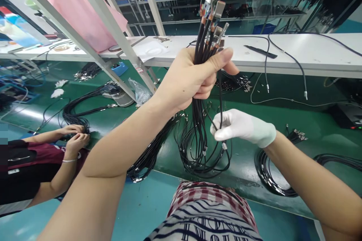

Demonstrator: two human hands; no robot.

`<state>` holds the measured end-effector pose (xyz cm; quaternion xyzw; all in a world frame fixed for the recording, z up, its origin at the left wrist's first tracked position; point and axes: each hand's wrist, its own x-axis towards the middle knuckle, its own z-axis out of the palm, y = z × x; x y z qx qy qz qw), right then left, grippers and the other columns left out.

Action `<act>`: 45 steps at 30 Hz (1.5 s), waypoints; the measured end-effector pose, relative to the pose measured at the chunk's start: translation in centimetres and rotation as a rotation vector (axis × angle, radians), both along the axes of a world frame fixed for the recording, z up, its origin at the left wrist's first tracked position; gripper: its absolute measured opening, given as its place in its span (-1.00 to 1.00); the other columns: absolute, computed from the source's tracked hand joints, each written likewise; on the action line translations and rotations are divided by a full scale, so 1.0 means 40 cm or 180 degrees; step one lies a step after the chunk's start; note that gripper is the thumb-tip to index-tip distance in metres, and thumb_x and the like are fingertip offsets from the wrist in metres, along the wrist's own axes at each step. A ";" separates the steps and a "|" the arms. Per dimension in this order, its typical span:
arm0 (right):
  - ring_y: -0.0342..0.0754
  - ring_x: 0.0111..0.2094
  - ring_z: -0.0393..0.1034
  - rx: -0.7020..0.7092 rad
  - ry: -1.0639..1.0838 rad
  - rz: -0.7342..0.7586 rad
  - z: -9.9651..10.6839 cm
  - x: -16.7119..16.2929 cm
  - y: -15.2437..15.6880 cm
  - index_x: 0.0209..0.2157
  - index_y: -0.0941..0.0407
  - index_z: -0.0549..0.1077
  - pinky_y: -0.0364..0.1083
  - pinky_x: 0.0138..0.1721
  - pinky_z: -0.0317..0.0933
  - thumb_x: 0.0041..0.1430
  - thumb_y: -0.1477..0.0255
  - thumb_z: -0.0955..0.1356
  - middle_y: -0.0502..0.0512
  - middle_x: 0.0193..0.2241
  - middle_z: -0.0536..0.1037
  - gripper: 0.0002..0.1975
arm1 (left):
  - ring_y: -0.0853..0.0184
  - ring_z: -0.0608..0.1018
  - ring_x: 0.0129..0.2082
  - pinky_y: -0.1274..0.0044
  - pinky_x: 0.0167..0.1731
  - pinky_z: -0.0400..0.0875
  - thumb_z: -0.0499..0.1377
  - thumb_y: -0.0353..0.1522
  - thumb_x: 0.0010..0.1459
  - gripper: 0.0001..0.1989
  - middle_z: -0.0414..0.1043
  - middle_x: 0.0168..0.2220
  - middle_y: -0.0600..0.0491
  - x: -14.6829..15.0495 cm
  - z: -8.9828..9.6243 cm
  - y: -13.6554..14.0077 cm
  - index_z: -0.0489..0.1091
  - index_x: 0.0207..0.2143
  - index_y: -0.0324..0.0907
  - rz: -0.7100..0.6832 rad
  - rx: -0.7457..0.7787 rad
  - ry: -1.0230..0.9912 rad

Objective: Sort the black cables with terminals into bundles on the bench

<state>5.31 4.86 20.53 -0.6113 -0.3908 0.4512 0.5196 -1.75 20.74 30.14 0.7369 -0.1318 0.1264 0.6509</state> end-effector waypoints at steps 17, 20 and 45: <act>-0.20 -0.53 0.19 0.0175 0.0056 0.0386 -0.064 -0.023 -0.036 -0.37 0.27 0.48 -0.21 -0.53 0.07 0.14 0.25 0.43 0.11 -0.47 0.50 -0.69 | 0.64 0.05 -0.77 0.75 -0.76 -0.03 0.15 -0.23 0.24 -0.70 -0.18 -0.70 0.25 -0.012 -0.025 -0.015 0.43 -0.41 -0.31 -0.0059 -0.0247 0.0356; -0.20 -0.54 0.22 0.0215 0.0454 0.0642 -0.083 -0.026 -0.041 -0.18 0.27 0.51 -0.23 -0.57 0.03 0.15 0.26 0.44 0.10 -0.47 0.50 -0.65 | 0.64 0.05 -0.77 0.75 -0.76 -0.03 0.16 -0.23 0.24 -0.70 -0.17 -0.71 0.25 -0.016 -0.032 -0.012 0.43 -0.42 -0.31 -0.0080 -0.0257 0.0330; -0.10 -0.37 0.38 -0.0236 -0.0047 0.1464 -0.109 -0.106 -0.021 -0.34 0.22 0.60 -0.18 -0.35 0.20 -0.01 0.22 0.52 0.10 -0.35 0.57 -0.67 | 0.60 -0.02 -0.74 0.66 -0.73 -0.08 0.05 -0.32 0.30 -0.70 -0.17 -0.69 0.22 -0.078 -0.022 -0.010 0.45 -0.42 -0.29 -0.0433 -0.0354 0.0217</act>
